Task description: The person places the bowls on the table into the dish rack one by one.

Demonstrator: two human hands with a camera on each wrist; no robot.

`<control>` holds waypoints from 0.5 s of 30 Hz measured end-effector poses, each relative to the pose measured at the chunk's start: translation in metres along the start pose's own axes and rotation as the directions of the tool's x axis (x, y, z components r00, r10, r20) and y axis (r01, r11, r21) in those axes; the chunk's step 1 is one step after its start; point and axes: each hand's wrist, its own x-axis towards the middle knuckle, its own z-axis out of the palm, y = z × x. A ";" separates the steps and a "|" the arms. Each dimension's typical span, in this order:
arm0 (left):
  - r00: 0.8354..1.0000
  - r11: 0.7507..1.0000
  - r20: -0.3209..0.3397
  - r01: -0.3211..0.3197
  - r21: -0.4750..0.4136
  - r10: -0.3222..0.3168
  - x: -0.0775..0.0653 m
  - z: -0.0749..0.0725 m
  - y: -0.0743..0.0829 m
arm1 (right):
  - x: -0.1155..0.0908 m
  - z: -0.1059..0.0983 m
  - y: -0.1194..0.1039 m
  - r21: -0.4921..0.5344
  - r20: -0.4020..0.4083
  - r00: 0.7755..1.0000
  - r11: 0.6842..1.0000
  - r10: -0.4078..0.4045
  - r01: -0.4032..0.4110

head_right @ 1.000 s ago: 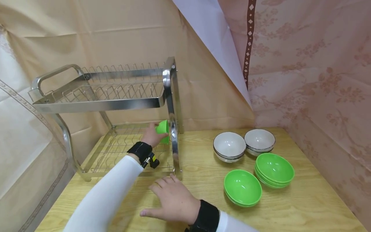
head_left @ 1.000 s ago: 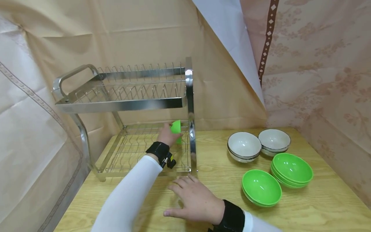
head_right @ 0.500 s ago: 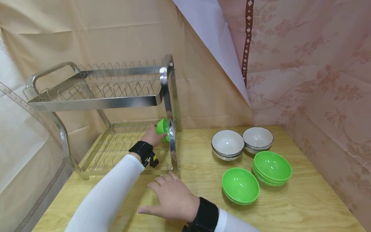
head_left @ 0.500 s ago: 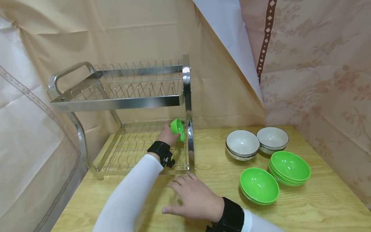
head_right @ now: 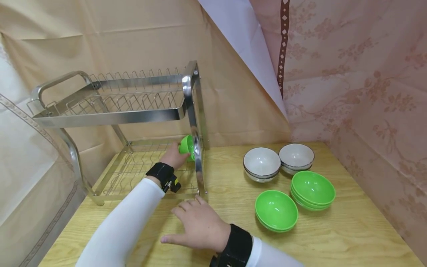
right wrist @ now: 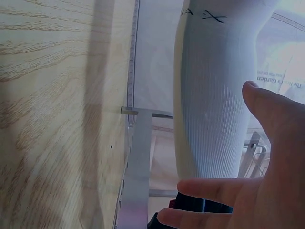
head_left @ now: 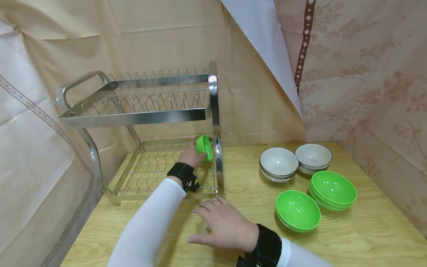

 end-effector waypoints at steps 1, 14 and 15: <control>1.000 1.000 -0.001 -0.003 0.003 0.003 0.000 0.000 0.000 | 0.000 0.000 0.000 -0.002 0.001 1.000 1.000 0.000 0.000; 0.984 0.989 -0.102 -0.145 -0.002 0.144 -0.041 -0.007 0.010 | -0.007 -0.004 0.007 0.009 -0.014 0.999 0.999 0.042 -0.042; 0.977 0.984 -0.119 -0.175 0.016 0.176 -0.049 -0.008 0.011 | -0.008 -0.005 0.008 0.010 -0.016 0.999 0.999 0.046 -0.046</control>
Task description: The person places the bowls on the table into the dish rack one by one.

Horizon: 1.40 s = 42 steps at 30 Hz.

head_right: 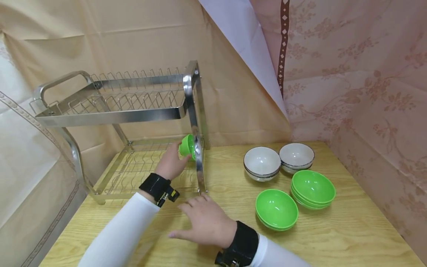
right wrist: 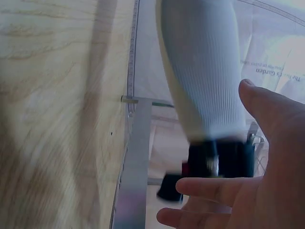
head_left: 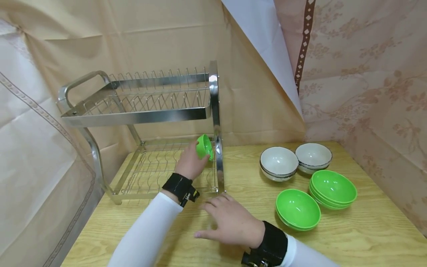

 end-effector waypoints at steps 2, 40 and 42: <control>0.998 0.998 -0.027 -0.063 0.031 0.064 -0.017 -0.003 0.004 | -0.003 -0.003 0.002 0.002 -0.002 1.000 1.000 0.012 -0.012; 0.955 0.945 -0.034 -0.286 0.158 0.295 -0.151 0.010 0.022 | -0.112 -0.071 0.152 -0.067 -0.123 0.947 0.949 0.298 -0.307; 0.957 0.948 -0.030 -0.280 0.153 0.288 -0.151 0.009 0.022 | -0.113 -0.071 0.156 -0.051 -0.089 0.944 0.945 0.317 -0.322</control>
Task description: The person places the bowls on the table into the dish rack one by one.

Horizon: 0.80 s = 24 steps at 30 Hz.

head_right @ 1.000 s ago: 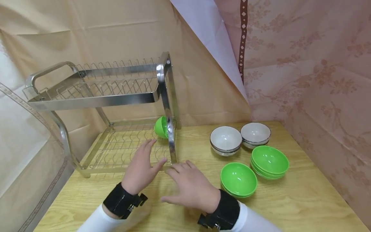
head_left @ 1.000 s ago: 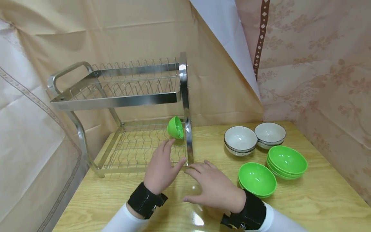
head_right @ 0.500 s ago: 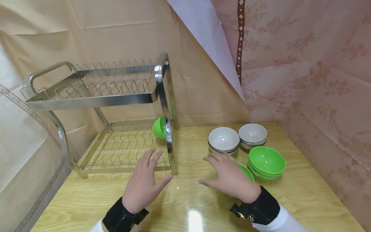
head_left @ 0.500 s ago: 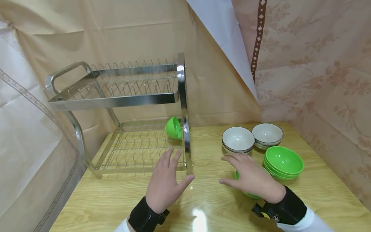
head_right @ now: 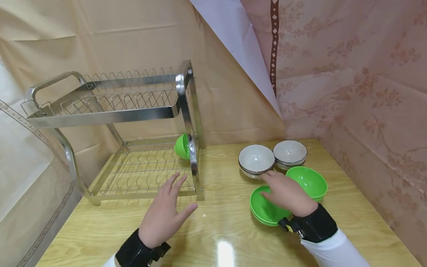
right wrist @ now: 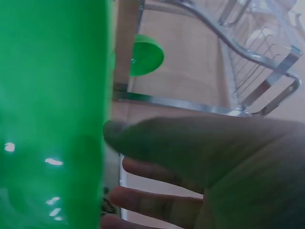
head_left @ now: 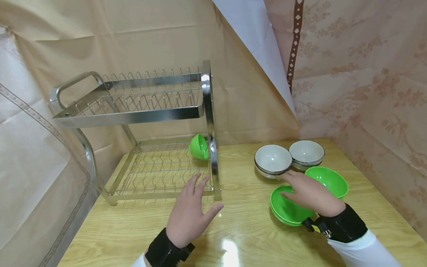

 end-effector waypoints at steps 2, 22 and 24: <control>1.000 1.000 0.002 0.005 0.002 -0.005 0.000 -0.001 0.000 | 0.000 0.001 0.003 0.015 0.032 0.999 1.000 0.012 -0.013; 1.000 1.000 -0.003 0.003 0.003 -0.003 -0.001 -0.003 0.000 | 0.005 0.004 0.015 0.043 0.103 0.988 0.992 0.117 -0.122; 1.000 1.000 0.001 0.004 0.003 -0.004 -0.001 -0.004 0.001 | 0.005 0.005 0.015 0.049 0.092 0.987 0.990 0.129 -0.134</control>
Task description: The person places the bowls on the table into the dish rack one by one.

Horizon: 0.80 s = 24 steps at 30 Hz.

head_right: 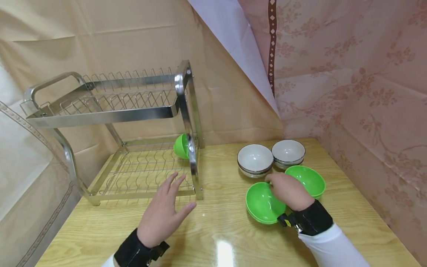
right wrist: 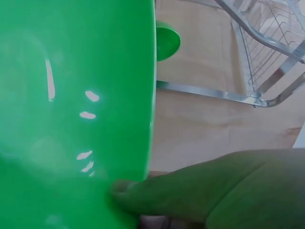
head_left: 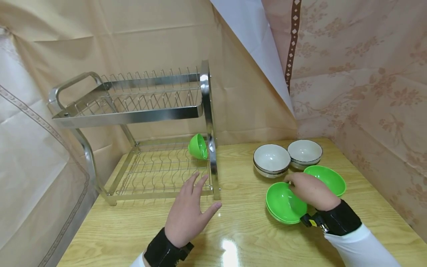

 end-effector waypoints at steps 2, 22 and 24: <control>1.000 1.000 0.002 0.000 -0.001 0.000 0.000 0.000 0.000 | 0.001 0.001 -0.001 0.017 -0.017 1.000 1.000 0.013 -0.013; 1.000 1.000 -0.013 0.008 0.021 -0.007 -0.001 0.002 0.001 | 0.003 0.005 -0.010 0.060 -0.078 0.987 0.989 0.142 -0.137; 1.000 1.000 -0.014 0.009 0.021 -0.009 -0.001 0.003 0.000 | 0.002 0.005 -0.010 0.056 -0.090 0.986 0.989 0.141 -0.136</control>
